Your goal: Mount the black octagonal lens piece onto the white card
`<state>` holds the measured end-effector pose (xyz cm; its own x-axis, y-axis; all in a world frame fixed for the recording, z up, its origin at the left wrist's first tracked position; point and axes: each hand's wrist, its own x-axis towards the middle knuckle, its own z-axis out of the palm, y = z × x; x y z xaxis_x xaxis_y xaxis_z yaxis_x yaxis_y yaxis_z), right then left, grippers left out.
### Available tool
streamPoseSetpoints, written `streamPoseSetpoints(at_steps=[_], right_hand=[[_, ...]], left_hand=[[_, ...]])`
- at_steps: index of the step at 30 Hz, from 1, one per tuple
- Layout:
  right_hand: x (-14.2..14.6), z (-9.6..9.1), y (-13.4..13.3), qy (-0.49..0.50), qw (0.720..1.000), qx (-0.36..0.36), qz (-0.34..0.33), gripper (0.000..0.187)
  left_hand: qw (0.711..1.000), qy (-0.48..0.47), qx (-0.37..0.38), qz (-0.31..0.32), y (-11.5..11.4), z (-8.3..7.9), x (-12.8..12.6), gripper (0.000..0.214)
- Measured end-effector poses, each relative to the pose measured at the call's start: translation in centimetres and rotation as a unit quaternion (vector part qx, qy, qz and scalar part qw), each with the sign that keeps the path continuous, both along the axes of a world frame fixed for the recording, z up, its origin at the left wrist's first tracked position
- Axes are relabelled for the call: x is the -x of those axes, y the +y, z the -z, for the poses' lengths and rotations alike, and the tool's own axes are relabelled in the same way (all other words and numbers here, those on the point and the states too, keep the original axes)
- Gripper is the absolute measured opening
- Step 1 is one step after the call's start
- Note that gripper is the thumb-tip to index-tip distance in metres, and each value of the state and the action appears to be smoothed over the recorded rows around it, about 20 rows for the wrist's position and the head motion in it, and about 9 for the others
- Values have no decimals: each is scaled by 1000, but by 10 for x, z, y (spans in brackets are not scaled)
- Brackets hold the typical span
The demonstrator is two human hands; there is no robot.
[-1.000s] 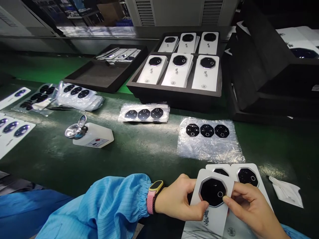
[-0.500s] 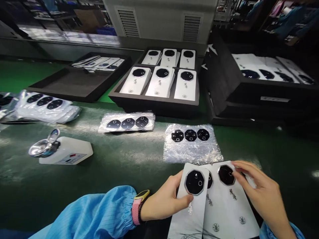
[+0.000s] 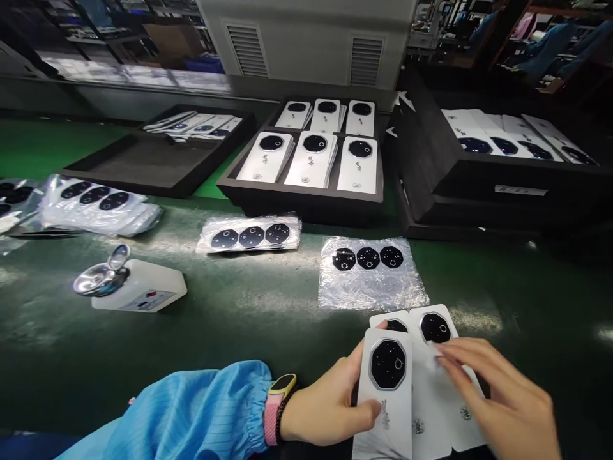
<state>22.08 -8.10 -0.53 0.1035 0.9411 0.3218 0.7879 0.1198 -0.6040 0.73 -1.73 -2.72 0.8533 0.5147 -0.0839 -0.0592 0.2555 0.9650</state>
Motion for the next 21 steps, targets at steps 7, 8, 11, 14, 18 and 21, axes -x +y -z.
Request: streamPoseSetpoints(at_steps=[7,8,11,14,18,21], right_hand=[[54,15,12,-79,980,-163,-86,20],[57,19,9,-90,980,-155,-88,23],[61,28,-7,-102,974,-151,-132,29],[57,32,-17,-100,970,-144,-171,27],[44,22,-2,-114,968,-167,-150,28],[46,16,8,-132,967,-186,-114,26]], left_hand=[[1000,22,-16,1,-1,3,3,79],[1000,20,-19,-2,-1,3,3,79],[999,15,-33,-21,0,4,4,79],[999,9,-35,-29,0,4,4,78],[1000,-4,-20,-1,0,4,4,78],[999,10,-32,1,-1,4,5,76]])
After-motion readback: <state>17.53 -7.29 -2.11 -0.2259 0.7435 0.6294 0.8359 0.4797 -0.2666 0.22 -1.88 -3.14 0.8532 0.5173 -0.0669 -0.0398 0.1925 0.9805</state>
